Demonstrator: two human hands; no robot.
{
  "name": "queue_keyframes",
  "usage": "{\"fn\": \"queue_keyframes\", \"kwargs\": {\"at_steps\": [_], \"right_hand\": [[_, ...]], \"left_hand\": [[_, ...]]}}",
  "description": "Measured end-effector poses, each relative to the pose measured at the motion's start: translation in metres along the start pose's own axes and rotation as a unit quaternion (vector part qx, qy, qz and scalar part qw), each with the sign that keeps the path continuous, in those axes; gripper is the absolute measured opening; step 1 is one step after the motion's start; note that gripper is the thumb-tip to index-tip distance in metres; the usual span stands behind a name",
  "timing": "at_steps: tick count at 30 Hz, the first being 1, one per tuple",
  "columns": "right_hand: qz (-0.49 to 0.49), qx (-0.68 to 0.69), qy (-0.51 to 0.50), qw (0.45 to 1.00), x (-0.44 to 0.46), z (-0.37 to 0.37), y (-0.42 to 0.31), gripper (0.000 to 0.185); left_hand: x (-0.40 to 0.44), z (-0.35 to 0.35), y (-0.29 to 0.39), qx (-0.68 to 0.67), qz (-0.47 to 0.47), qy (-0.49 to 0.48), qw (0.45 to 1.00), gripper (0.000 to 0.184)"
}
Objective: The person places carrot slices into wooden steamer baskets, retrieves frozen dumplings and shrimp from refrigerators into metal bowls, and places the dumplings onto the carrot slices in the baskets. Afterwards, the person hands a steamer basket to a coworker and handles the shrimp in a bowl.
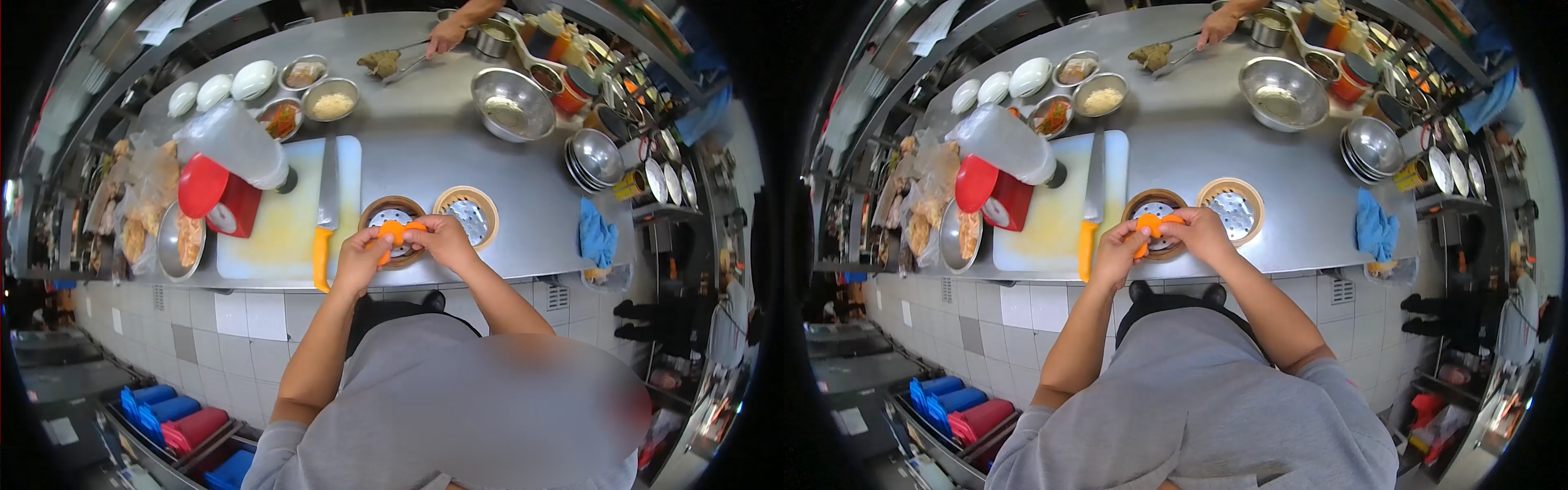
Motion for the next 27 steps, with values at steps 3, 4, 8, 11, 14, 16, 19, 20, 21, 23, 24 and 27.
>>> {"fn": "queue_keyframes", "kwargs": {"at_steps": [3, 4, 8, 11, 14, 16, 19, 20, 21, 23, 24, 27], "right_hand": [[-0.102, -0.299, 0.069, 0.946, 0.007, 0.005, -0.010, 0.021], [-0.108, -0.394, 0.017, 0.913, 0.015, 0.004, 0.000, 0.026], [-0.081, -0.395, -0.006, 0.915, 0.029, 0.028, -0.009, 0.038], [-0.132, -0.449, -0.003, 0.884, 0.046, 0.034, 0.003, 0.034], [-0.298, -0.440, 0.122, 0.838, 0.034, 0.039, 0.001, 0.033], [-0.236, -0.347, 0.098, 0.902, 0.020, 0.045, -0.014, 0.030], [-0.103, -0.202, 0.052, 0.973, 0.011, 0.043, -0.004, 0.026], [-0.039, -0.151, 0.024, 0.987, 0.009, 0.041, 0.002, 0.025], [-0.039, -0.152, 0.029, 0.987, 0.007, 0.040, 0.000, 0.025], [-0.070, -0.247, 0.152, 0.954, 0.001, 0.036, -0.006, 0.021], [-0.104, -0.282, 0.175, 0.938, 0.002, 0.031, -0.001, 0.019], [-0.063, -0.426, 0.102, 0.897, -0.001, 0.021, 0.007, 0.022]], "left_hand": [[-0.001, -0.019, -0.007, -0.001, 0.021, 0.094, 0.995, 0.028], [-0.001, -0.025, -0.009, -0.002, 0.024, 0.097, 0.995, 0.028], [0.003, -0.041, -0.014, 0.034, 0.038, 0.121, 0.991, 0.029], [0.007, -0.045, -0.013, 0.123, 0.073, 0.126, 0.982, 0.032], [-0.001, -0.050, -0.002, 0.186, 0.081, 0.129, 0.971, 0.033], [-0.001, -0.052, 0.003, 0.200, 0.075, 0.119, 0.970, 0.033], [0.005, -0.049, 0.007, 0.207, 0.123, 0.043, 0.970, 0.029], [0.006, -0.045, 0.009, 0.259, 0.125, 0.041, 0.957, 0.027], [0.008, -0.043, 0.011, 0.309, 0.127, 0.039, 0.942, 0.026], [0.012, -0.044, 0.012, 0.348, 0.141, 0.064, 0.925, 0.026], [0.013, -0.044, 0.013, 0.386, 0.153, 0.092, 0.905, 0.026], [0.015, -0.041, 0.019, 0.491, 0.171, 0.071, 0.851, 0.026]]}}
Point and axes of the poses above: each hand's wrist, its own x-axis towards the middle knuckle, its own z-axis out of the palm, y = z × x, the point moved 1 cm from there along x, towards the middle knuckle, and after that the axes turned 6 degrees about -z, right-handed, at the moved point
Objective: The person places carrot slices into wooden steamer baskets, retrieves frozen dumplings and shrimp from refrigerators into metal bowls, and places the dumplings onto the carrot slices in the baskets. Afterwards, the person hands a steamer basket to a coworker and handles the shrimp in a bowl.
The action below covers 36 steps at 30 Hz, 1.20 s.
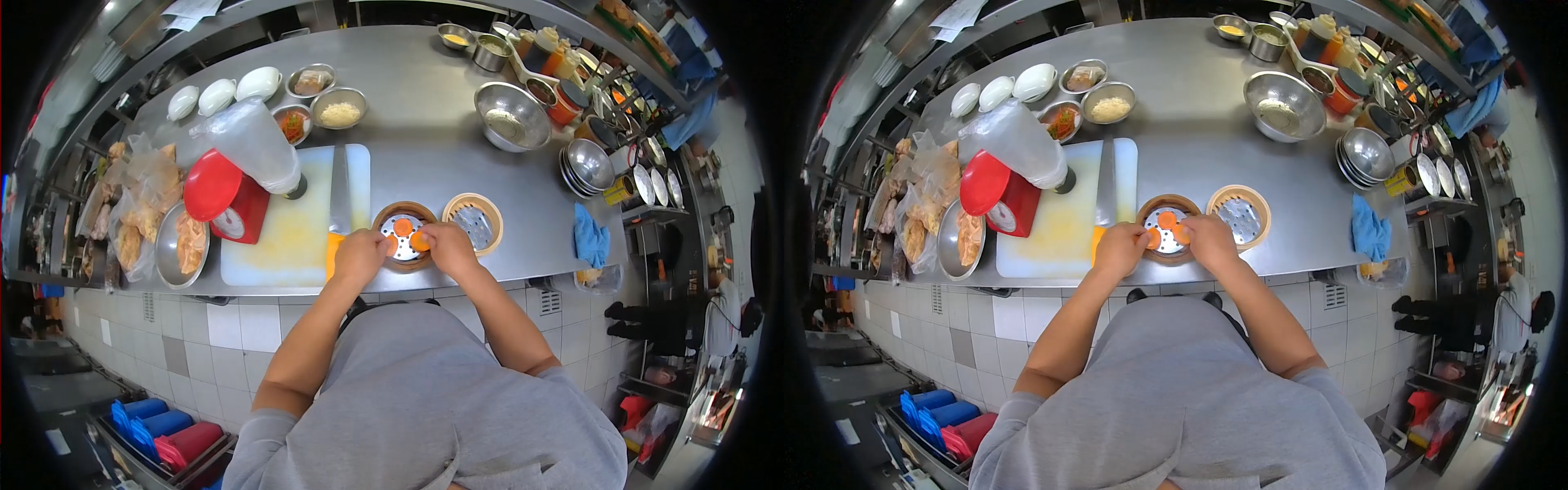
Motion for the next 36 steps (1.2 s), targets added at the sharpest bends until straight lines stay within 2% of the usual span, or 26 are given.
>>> {"fn": "queue_keyframes", "kwargs": {"at_steps": [1, 3, 6, 9, 16, 22, 24, 25, 27, 28, 29, 30, 31, 33, 34, 36], "right_hand": [[0.005, 0.000, 0.002, 1.000, -0.001, -0.001, -0.004, 0.022], [0.015, -0.109, -0.073, 0.991, 0.001, -0.001, -0.016, 0.019], [0.015, -0.157, -0.043, 0.987, 0.004, 0.009, -0.017, 0.014], [0.021, -0.149, 0.014, 0.989, 0.002, 0.011, -0.018, 0.014], [0.034, -0.164, 0.049, 0.985, 0.006, 0.021, -0.015, 0.014], [0.004, -0.169, 0.088, 0.982, 0.005, 0.025, -0.010, 0.011], [-0.048, -0.144, 0.147, 0.977, -0.002, 0.017, -0.016, 0.015], [-0.049, -0.143, 0.148, 0.977, -0.003, 0.012, -0.020, 0.015], [-0.119, 0.040, 0.185, 0.975, -0.006, 0.002, -0.028, 0.024], [-0.117, 0.041, 0.185, 0.975, -0.009, -0.004, -0.034, 0.024], [-0.070, 0.144, 0.135, 0.978, -0.010, -0.010, -0.041, 0.027], [-0.022, 0.243, 0.085, 0.966, -0.010, -0.012, -0.043, 0.030], [0.012, 0.268, 0.054, 0.962, -0.008, -0.011, -0.038, 0.028], [0.040, 0.314, 0.066, 0.946, -0.006, -0.002, -0.012, 0.027], [0.066, 0.360, 0.072, 0.928, -0.005, 0.002, 0.001, 0.026], [0.062, 0.367, 0.066, 0.926, -0.005, -0.002, 0.016, 0.025]], "left_hand": [[0.003, 0.001, 0.003, 0.000, 0.003, -0.005, 1.000, 0.026], [0.012, 0.007, 0.016, 0.147, 0.002, -0.093, 0.985, 0.025], [0.019, 0.006, 0.035, 0.201, -0.040, -0.095, 0.974, 0.022], [0.020, 0.007, 0.038, 0.218, -0.019, -0.075, 0.973, 0.024], [0.027, 0.011, 0.037, 0.209, -0.048, -0.083, 0.973, 0.030], [0.027, 0.015, 0.034, 0.200, -0.071, -0.084, 0.974, 0.032], [0.023, 0.011, 0.030, 0.125, -0.040, 0.005, 0.991, 0.036], [0.027, 0.006, 0.027, 0.126, -0.040, 0.006, 0.991, 0.036], [0.033, -0.003, 0.022, -0.044, -0.100, -0.045, 0.993, 0.045], [0.031, -0.003, 0.025, -0.043, -0.100, -0.046, 0.993, 0.045], [0.029, -0.002, 0.029, -0.236, -0.150, -0.088, 0.956, 0.043], [0.029, 0.000, 0.033, -0.420, -0.193, -0.126, 0.878, 0.042], [0.029, 0.002, 0.034, -0.419, -0.190, -0.129, 0.878, 0.042], [0.026, 0.009, 0.038, -0.484, -0.167, -0.231, 0.827, 0.032], [0.024, 0.011, 0.043, -0.482, -0.165, -0.233, 0.828, 0.032], [0.018, 0.013, 0.051, -0.427, -0.113, -0.190, 0.877, 0.030]]}}
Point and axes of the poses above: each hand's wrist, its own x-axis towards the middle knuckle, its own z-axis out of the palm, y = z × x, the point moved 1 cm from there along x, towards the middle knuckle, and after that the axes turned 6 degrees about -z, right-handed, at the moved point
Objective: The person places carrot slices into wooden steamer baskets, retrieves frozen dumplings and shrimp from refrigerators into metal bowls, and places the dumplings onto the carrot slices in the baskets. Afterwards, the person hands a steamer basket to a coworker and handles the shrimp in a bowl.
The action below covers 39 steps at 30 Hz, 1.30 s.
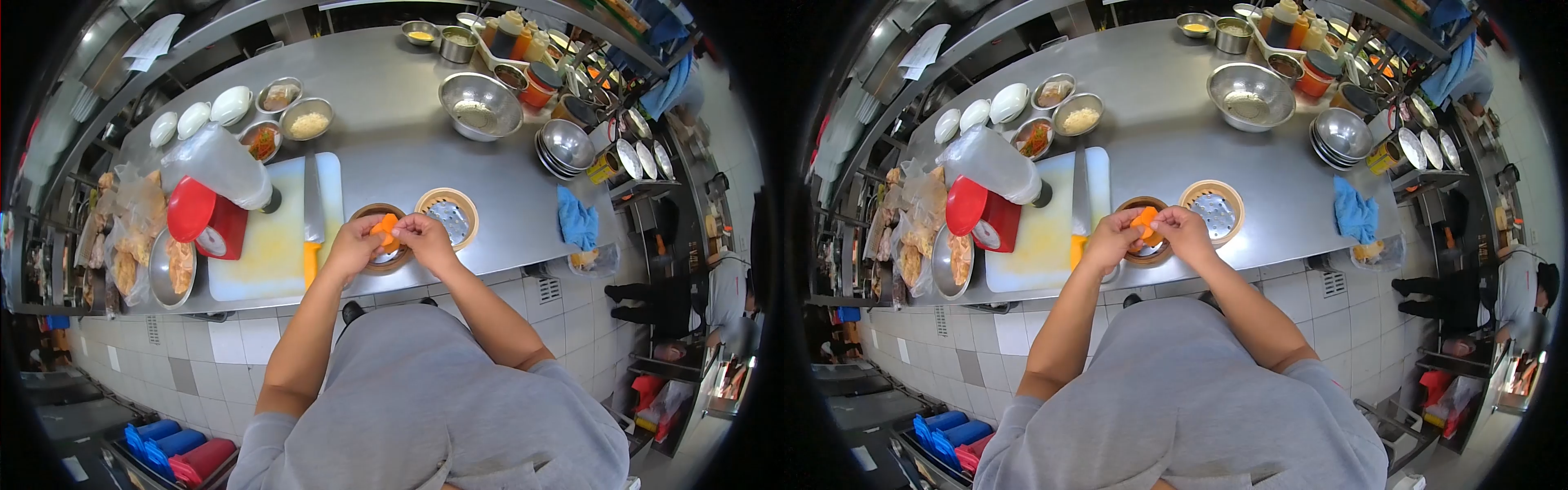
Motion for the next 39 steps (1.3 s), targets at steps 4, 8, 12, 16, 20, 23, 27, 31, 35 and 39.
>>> {"fn": "queue_keyframes", "kwargs": {"at_steps": [4, 8, 12, 16, 20, 23, 27, 31, 35, 39], "right_hand": [[0.057, 0.106, 0.000, 0.993, -0.001, -0.010, 0.004, 0.026], [0.027, 0.071, -0.017, 0.997, 0.001, -0.021, 0.000, 0.027], [0.016, 0.003, -0.005, 1.000, 0.003, -0.036, 0.008, 0.023], [0.000, -0.232, 0.165, 0.959, 0.011, -0.077, -0.003, 0.022], [0.022, -0.436, 0.037, 0.899, 0.027, -0.091, 0.011, 0.026], [0.058, -0.508, 0.012, 0.860, 0.029, -0.083, 0.016, 0.026], [-0.098, -0.323, 0.067, 0.939, 0.000, -0.058, -0.013, 0.024], [-0.004, -0.052, -0.033, 0.998, -0.009, -0.055, -0.008, 0.024], [0.041, -0.044, 0.096, 0.994, -0.008, -0.085, -0.008, 0.016], [-0.067, -0.374, 0.065, 0.923, -0.008, -0.124, -0.015, 0.014]], "left_hand": [[0.006, 0.015, -0.009, 0.012, 0.031, -0.017, 0.999, 0.033], [0.014, 0.021, -0.018, 0.132, 0.104, -0.012, 0.986, 0.031], [0.018, 0.020, -0.021, 0.188, 0.108, 0.009, 0.976, 0.029], [0.008, 0.017, -0.020, 0.158, 0.046, 0.038, 0.986, 0.029], [0.014, 0.013, -0.034, 0.168, 0.082, 0.056, 0.981, 0.025], [0.014, 0.015, -0.029, 0.142, 0.092, 0.048, 0.984, 0.024], [0.014, 0.021, -0.016, 0.049, 0.088, 0.004, 0.995, 0.026], [0.012, 0.040, -0.001, 0.045, 0.073, -0.080, 0.993, 0.029], [0.024, 0.052, -0.007, 0.119, 0.108, -0.018, 0.987, 0.029], [0.036, 0.066, -0.005, 0.224, 0.150, 0.049, 0.962, 0.024]]}}
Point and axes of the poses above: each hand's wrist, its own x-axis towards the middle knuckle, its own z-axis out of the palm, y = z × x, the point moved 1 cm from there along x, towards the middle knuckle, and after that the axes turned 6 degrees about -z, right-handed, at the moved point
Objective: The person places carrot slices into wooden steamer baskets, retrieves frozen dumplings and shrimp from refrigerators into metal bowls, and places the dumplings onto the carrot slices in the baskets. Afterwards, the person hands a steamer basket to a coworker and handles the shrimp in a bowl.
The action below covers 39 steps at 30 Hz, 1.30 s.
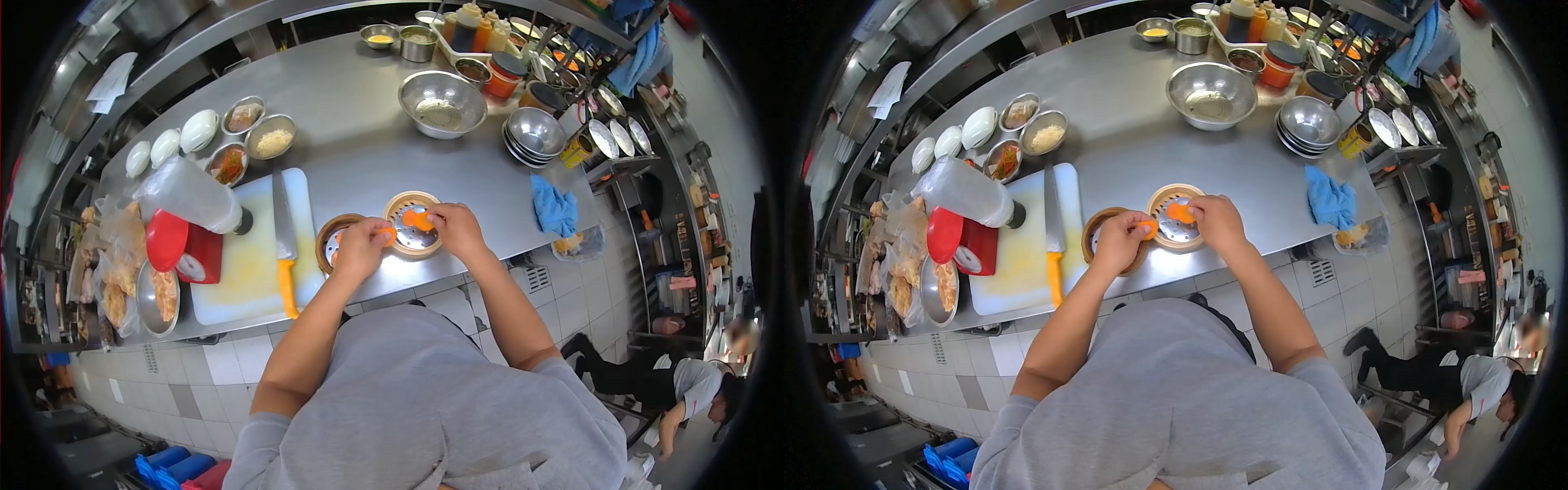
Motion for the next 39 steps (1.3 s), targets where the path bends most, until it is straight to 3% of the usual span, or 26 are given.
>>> {"fn": "queue_keyframes", "kwargs": {"at_steps": [4, 6, 10, 12, 13, 15, 19, 21, 25, 27, 28, 30, 31, 33, 34, 36, 37, 39], "right_hand": [[-0.009, -0.115, -0.074, 0.991, 0.006, 0.008, 0.013, 0.014], [-0.054, -0.189, -0.057, 0.979, 0.005, 0.014, 0.016, 0.016], [-0.041, -0.105, 0.006, 0.994, -0.008, 0.022, 0.022, 0.020], [-0.030, -0.080, 0.034, 0.996, -0.015, 0.021, 0.022, 0.020], [-0.031, -0.079, 0.033, 0.996, -0.015, 0.019, 0.021, 0.020], [-0.055, -0.090, 0.024, 0.994, -0.016, 0.014, 0.019, 0.021], [-0.073, -0.108, -0.002, 0.991, -0.013, 0.006, 0.014, 0.022], [-0.052, -0.111, -0.026, 0.992, -0.014, 0.001, 0.005, 0.025], [-0.034, -0.117, -0.044, 0.992, -0.015, 0.005, -0.003, 0.029], [-0.024, -0.128, -0.055, 0.990, -0.015, 0.010, 0.000, 0.030], [-0.026, -0.127, -0.055, 0.990, -0.013, 0.010, 0.002, 0.030], [-0.020, -0.152, -0.020, 0.988, -0.012, 0.004, 0.007, 0.028], [-0.020, -0.152, -0.022, 0.988, -0.011, 0.001, 0.010, 0.028], [-0.028, -0.153, -0.006, 0.988, -0.007, -0.004, 0.012, 0.026], [-0.030, -0.153, -0.006, 0.988, -0.005, -0.003, 0.011, 0.026], [-0.022, -0.165, -0.024, 0.986, -0.002, -0.001, 0.009, 0.025], [-0.026, -0.166, -0.024, 0.986, -0.001, 0.001, 0.007, 0.025], [0.012, -0.174, -0.054, 0.983, -0.002, 0.006, 0.005, 0.026]], "left_hand": [[0.007, 0.021, 0.019, 0.024, -0.019, -0.031, 0.999, 0.020], [0.011, 0.027, 0.020, 0.081, 0.028, 0.041, 0.995, 0.020], [0.014, 0.028, 0.018, 0.128, 0.028, 0.031, 0.991, 0.023], [0.017, 0.036, 0.020, 0.248, 0.122, 0.052, 0.960, 0.021], [0.023, 0.041, 0.016, 0.249, 0.121, 0.053, 0.960, 0.021], [0.034, 0.055, 0.009, 0.385, 0.112, 0.011, 0.916, 0.019], [0.035, 0.067, 0.005, 0.434, 0.143, 0.022, 0.889, 0.015], [0.036, 0.069, -0.001, 0.409, 0.200, 0.082, 0.887, 0.016], [0.033, 0.067, 0.004, 0.348, 0.200, 0.088, 0.912, 0.014], [0.034, 0.062, 0.011, 0.316, 0.098, 0.042, 0.943, 0.013], [0.035, 0.058, 0.015, 0.316, 0.097, 0.044, 0.943, 0.013], [0.034, 0.048, 0.021, 0.214, 0.054, 0.135, 0.966, 0.019], [0.033, 0.042, 0.023, 0.214, 0.053, 0.135, 0.966, 0.019], [0.035, 0.029, 0.030, 0.236, 0.142, 0.100, 0.956, 0.021], [0.040, 0.029, 0.030, 0.237, 0.142, 0.102, 0.956, 0.021], [0.049, 0.036, 0.024, 0.387, 0.056, -0.061, 0.918, 0.019], [0.052, 0.042, 0.015, 0.387, 0.055, -0.057, 0.919, 0.019], [0.056, 0.054, 0.006, 0.504, 0.062, -0.042, 0.861, 0.020]]}}
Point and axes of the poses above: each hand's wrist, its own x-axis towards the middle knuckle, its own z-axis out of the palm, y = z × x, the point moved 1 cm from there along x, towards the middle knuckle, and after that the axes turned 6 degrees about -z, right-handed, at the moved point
